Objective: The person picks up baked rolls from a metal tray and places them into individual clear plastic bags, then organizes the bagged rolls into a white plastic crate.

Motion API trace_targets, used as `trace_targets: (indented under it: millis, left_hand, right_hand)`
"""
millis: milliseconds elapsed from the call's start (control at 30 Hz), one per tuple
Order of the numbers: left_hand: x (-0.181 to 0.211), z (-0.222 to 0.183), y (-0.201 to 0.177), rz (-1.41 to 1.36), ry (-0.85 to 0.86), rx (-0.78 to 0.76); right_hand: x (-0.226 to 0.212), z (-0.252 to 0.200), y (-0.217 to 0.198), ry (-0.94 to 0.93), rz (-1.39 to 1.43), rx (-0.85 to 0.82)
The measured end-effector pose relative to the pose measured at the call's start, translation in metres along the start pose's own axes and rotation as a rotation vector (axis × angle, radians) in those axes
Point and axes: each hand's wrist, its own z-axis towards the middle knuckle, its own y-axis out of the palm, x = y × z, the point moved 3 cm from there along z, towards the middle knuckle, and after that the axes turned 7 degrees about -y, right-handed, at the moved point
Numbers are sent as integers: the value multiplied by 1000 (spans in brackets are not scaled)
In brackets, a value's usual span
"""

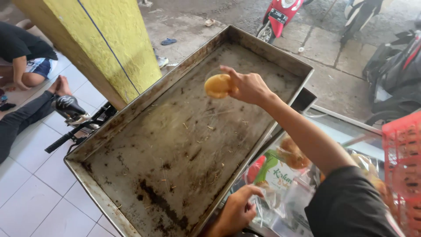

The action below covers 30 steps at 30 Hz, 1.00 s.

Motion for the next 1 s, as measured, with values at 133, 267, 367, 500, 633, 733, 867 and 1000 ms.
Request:
trace_targets:
  millis: [133, 267, 367, 500, 633, 733, 867, 1000]
  left_hand:
    - [25, 5, 0, -37, -28, 32]
    - [64, 21, 0, -37, -101, 90]
    - [92, 29, -4, 103, 120, 151]
    - [112, 45, 7, 196, 100, 127]
    - [133, 54, 18, 249, 88, 142]
    - [144, 51, 25, 275, 228, 182]
    - [150, 50, 32, 259, 250, 110]
    - [163, 46, 36, 242, 354, 86]
  right_hand:
    - [-28, -94, -68, -188, 103, 236]
    - [-36, -187, -118, 166, 502, 244]
    - [-57, -247, -132, 297, 1000, 327]
    - [-63, -346, -103, 581, 1861, 569]
    - [-100, -423, -84, 615, 2273, 348]
    - [-145, -406, -114, 1002, 1872, 224]
    - [-141, -417, -96, 1458, 1714, 266]
    - [-112, -463, -41, 888, 2095, 441]
